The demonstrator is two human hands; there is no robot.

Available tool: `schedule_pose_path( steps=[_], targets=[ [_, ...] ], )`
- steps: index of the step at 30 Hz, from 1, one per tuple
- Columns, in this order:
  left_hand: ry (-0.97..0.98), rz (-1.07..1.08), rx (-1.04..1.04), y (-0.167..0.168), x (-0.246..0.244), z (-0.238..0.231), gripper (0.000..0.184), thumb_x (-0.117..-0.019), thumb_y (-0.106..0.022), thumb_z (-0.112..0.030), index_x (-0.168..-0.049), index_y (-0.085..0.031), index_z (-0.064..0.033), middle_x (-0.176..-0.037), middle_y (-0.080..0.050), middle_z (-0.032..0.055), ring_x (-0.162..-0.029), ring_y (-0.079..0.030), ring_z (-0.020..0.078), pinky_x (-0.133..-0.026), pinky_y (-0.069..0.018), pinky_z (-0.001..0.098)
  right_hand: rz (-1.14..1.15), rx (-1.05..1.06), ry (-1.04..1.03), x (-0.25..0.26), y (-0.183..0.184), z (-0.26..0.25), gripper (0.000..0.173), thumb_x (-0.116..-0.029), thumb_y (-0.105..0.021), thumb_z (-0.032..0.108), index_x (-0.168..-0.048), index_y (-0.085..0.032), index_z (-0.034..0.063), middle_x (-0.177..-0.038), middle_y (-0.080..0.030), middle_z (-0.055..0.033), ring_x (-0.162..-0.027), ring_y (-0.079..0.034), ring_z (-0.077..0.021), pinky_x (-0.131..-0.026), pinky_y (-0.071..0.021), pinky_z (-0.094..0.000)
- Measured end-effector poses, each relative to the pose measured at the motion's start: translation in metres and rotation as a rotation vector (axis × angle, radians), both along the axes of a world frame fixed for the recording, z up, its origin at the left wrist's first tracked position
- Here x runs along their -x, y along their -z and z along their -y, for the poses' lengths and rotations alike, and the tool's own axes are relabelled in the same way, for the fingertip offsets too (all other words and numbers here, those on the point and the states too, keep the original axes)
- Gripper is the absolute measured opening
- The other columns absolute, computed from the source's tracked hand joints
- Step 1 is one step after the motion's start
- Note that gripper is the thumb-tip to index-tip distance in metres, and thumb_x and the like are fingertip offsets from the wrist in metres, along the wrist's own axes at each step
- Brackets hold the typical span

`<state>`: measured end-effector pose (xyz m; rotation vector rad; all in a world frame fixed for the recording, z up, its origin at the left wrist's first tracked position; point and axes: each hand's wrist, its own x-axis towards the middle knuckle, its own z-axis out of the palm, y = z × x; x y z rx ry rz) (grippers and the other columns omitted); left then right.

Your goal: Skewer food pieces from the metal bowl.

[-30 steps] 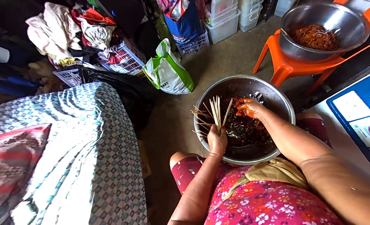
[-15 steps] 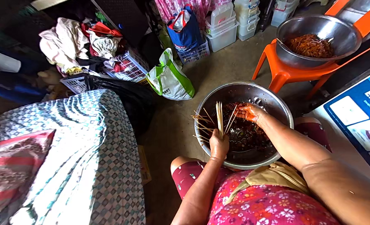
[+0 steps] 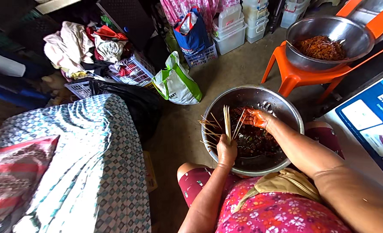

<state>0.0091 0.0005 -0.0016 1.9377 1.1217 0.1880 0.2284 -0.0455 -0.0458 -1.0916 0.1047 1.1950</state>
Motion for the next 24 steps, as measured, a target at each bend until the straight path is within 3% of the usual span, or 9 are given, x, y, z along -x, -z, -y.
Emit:
schedule_pose_path(
  steps=[6, 13, 17, 20, 24],
  targets=[
    [0.002, 0.012, 0.003, 0.0, 0.0, 0.0, 0.023, -0.0956, -0.064, -0.012, -0.113, -0.061, 0.0012, -0.089, -0.065, 0.0139, -0.082, -0.065, 0.0246, -0.078, -0.0537, 0.0442, 0.003, -0.036, -0.018, 0.002, -0.011, 0.004, 0.033, -0.1124, -0.027, 0.017, -0.125, -0.051, -0.0015, -0.098, -0.065, -0.0144, -0.086, -0.07, -0.0258, -0.084, -0.0602, -0.0421],
    [-0.019, 0.04, -0.002, 0.002, 0.001, 0.0, 0.022, -0.0952, -0.065, -0.012, -0.112, -0.062, 0.0012, -0.086, -0.064, 0.0127, -0.078, -0.064, 0.0233, -0.075, -0.0539, 0.0432, 0.016, -0.041, -0.001, -0.005, 0.002, 0.002, 0.024, -0.1099, -0.041, 0.013, -0.126, -0.054, 0.0004, -0.097, -0.064, -0.0112, -0.084, -0.07, -0.0223, -0.082, -0.0611, -0.0384],
    [-0.021, 0.047, -0.008, 0.003, 0.001, 0.0, 0.021, -0.095, -0.065, -0.012, -0.111, -0.062, 0.001, -0.086, -0.064, 0.0123, -0.078, -0.064, 0.0227, -0.075, -0.0537, 0.0429, 0.015, -0.002, 0.071, -0.003, -0.003, 0.002, 0.019, -0.1075, -0.044, 0.012, -0.113, -0.057, 0.0, -0.092, -0.064, -0.0112, -0.079, -0.069, -0.0228, -0.08, -0.0611, -0.0396],
    [-0.006, 0.049, -0.017, 0.004, 0.001, 0.0, 0.021, -0.095, -0.065, -0.013, -0.11, -0.062, 0.0007, -0.085, -0.063, 0.0112, -0.077, -0.063, 0.0214, -0.074, -0.0532, 0.0417, 0.038, -0.001, 0.1, -0.003, -0.002, 0.0, 0.018, -0.1047, -0.043, 0.008, -0.118, -0.052, 0.0011, -0.101, -0.063, -0.0127, -0.087, -0.068, -0.025, -0.082, -0.0597, -0.0427],
    [0.001, 0.047, -0.011, 0.004, 0.001, 0.0, 0.021, -0.0946, -0.066, -0.014, -0.11, -0.062, 0.0, -0.085, -0.064, 0.0113, -0.076, -0.063, 0.0219, -0.074, -0.0532, 0.0421, 0.107, 0.023, 0.146, -0.003, -0.001, -0.003, 0.023, -0.1004, -0.05, -0.002, -0.122, -0.044, 0.0025, -0.098, -0.061, -0.0138, -0.078, -0.069, -0.025, -0.075, -0.0625, -0.0432]
  ],
)
